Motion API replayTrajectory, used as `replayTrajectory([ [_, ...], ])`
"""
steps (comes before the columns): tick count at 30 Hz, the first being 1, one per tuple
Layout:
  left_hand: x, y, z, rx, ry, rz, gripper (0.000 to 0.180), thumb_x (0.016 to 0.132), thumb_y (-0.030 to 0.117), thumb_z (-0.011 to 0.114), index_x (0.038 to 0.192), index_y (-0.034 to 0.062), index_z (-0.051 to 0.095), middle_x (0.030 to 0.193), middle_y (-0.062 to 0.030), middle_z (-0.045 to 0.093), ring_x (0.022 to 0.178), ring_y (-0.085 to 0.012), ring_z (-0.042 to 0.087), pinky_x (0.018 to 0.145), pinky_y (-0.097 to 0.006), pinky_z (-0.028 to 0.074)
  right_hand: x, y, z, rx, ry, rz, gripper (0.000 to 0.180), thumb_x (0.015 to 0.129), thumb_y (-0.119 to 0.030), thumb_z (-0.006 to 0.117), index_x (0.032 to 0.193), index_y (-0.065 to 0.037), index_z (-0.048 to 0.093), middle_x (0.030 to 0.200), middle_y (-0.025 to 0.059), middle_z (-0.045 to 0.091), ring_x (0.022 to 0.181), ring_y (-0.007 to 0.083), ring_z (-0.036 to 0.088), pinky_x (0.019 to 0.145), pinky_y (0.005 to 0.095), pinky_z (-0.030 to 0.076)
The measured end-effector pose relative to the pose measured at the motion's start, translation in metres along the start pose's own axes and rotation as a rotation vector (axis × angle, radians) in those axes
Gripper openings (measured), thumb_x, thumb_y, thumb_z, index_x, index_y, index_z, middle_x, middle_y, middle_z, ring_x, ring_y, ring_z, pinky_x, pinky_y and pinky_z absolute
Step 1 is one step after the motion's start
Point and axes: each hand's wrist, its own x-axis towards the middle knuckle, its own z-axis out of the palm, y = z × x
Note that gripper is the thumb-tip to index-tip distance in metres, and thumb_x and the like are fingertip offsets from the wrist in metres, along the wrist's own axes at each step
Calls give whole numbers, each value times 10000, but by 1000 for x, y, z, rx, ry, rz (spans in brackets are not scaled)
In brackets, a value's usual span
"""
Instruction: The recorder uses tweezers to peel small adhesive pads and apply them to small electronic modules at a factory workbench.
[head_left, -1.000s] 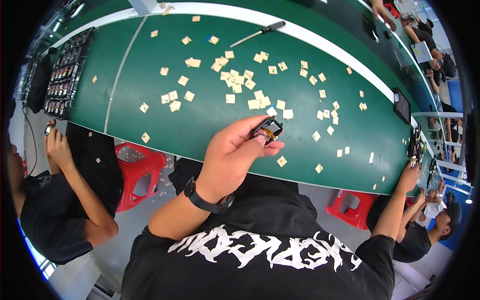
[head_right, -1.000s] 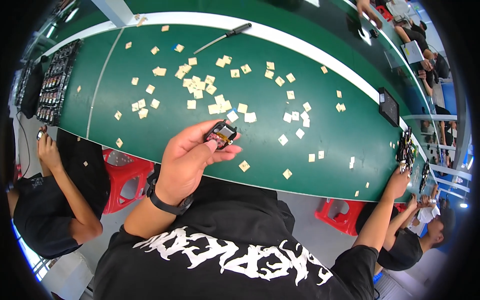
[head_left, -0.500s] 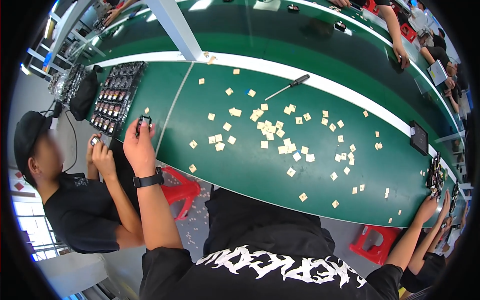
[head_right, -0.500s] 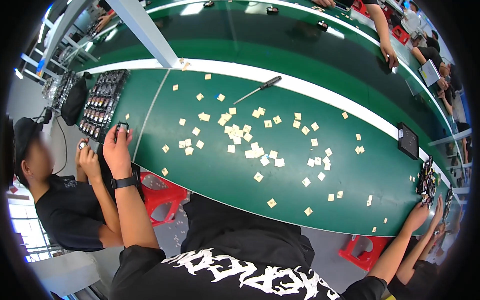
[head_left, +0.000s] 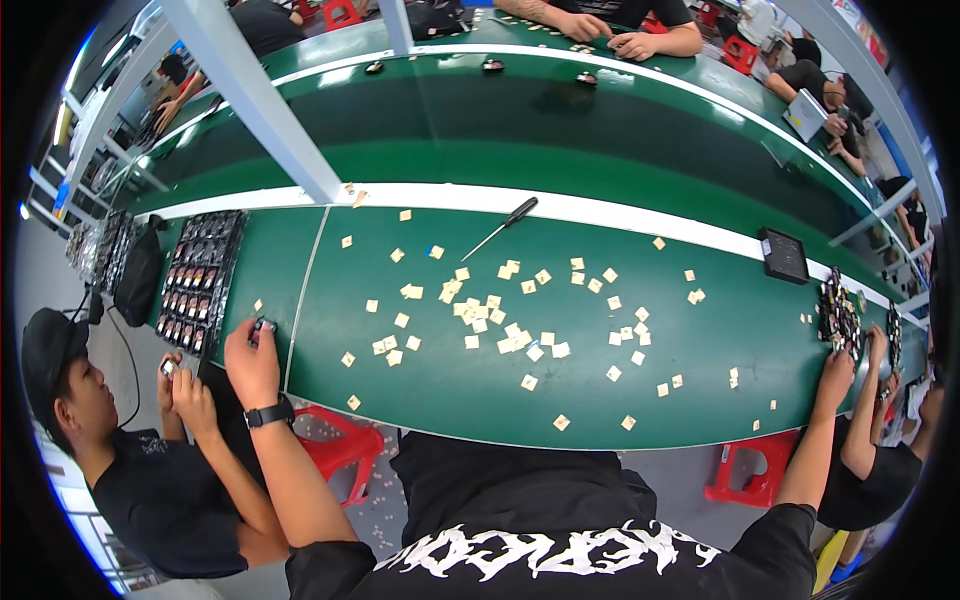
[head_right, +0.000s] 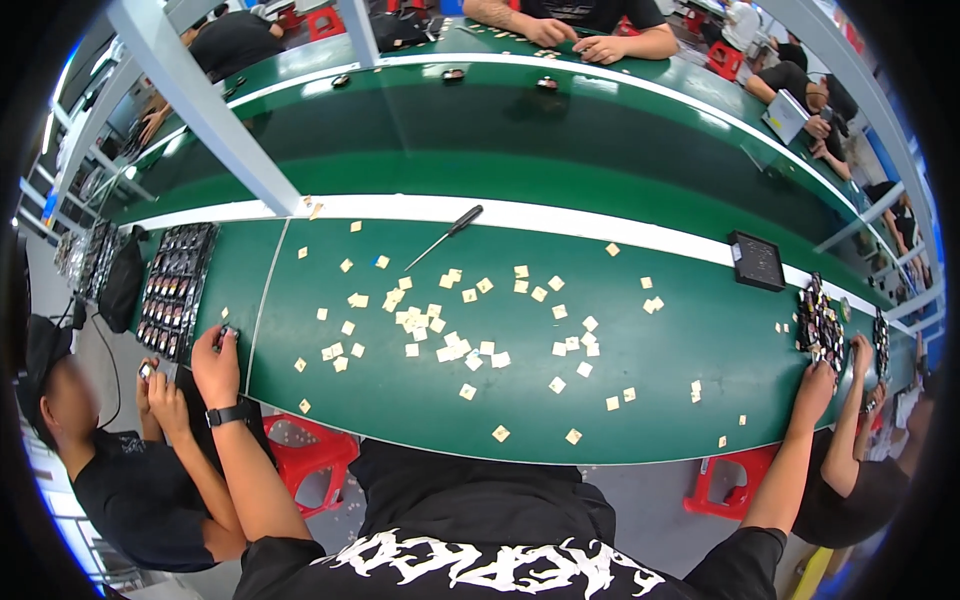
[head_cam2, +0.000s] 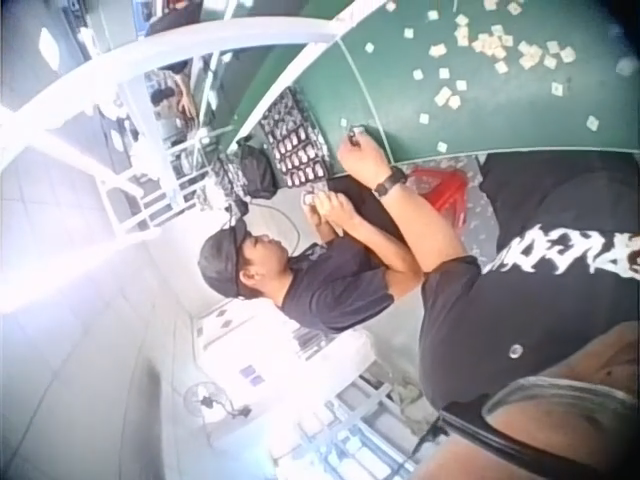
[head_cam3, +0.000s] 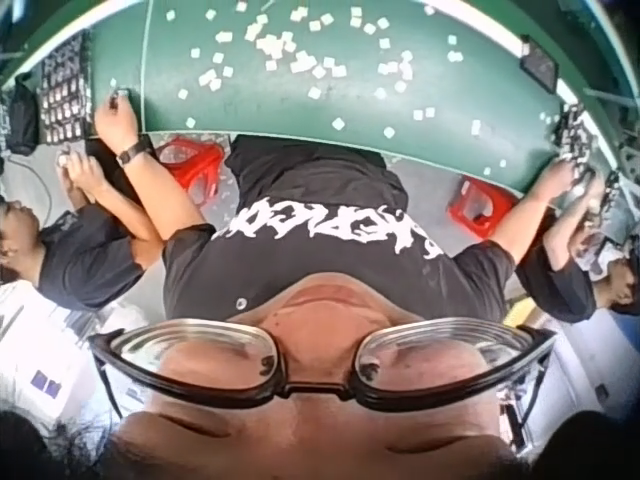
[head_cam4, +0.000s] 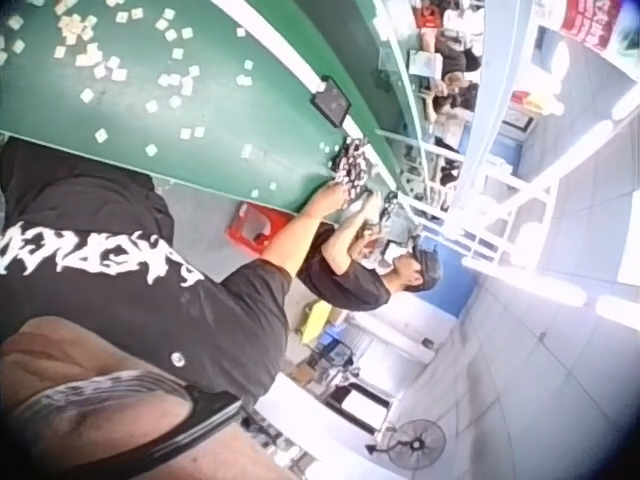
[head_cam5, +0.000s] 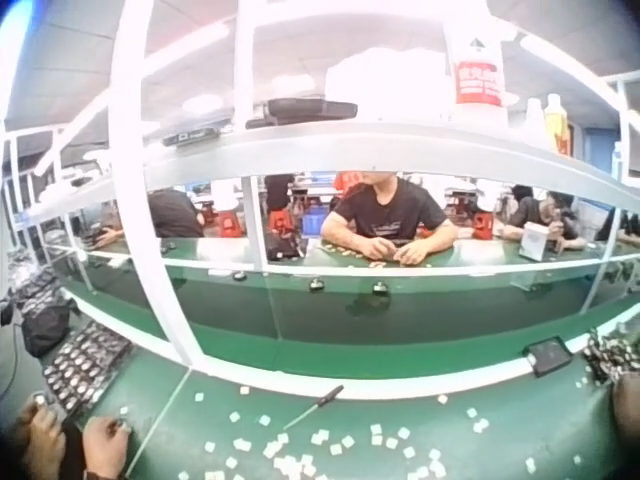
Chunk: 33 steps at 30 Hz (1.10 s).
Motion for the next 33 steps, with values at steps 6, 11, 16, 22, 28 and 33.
replayTrajectory([
  [6,-26,49,-11,44,180,203,352,884,135,695,1173,-56,631,1185,-212,617,1079,-357,610,905,-419,487,-14,2,-15,28,73,-104,250,889,-100,652,1115,-3,606,1077,191,633,967,397,638,813,463,525],
  [11,-78,187,-70,-813,-62,318,447,889,157,678,1281,-35,583,1350,-162,541,1183,-270,554,951,-338,447,-45,-57,-70,114,221,-318,274,885,-80,693,1140,-10,622,1129,191,663,1026,368,660,860,439,552],
  [16,-75,262,-121,-1084,-290,935,397,867,350,638,1196,128,639,1211,-201,533,1071,-302,530,1002,-466,376,-89,-158,-141,396,320,-637,301,841,-16,743,1129,3,659,1019,196,697,882,346,715,717,409,605],
  [22,-95,251,-121,-1170,-243,864,323,863,384,648,1094,159,643,1118,-158,524,996,-261,516,998,-499,351,-120,-285,-193,739,313,-1016,242,809,-33,751,1032,36,685,963,155,696,712,215,676,575,296,551],
  [28,-91,234,-130,-1018,-421,857,217,825,370,676,809,164,608,926,-67,510,745,-196,500,978,-532,303,-121,-333,-212,840,292,-1302,194,764,-9,701,955,27,698,926,116,671,616,133,590,515,255,483],
  [33,-129,205,-64,-1025,-555,238,126,744,-42,725,853,-20,665,914,-127,632,749,-158,604,646,-254,473,-120,-336,-196,806,277,-1414,236,739,-32,694,968,21,700,1000,120,652,618,116,560,507,241,455],
])
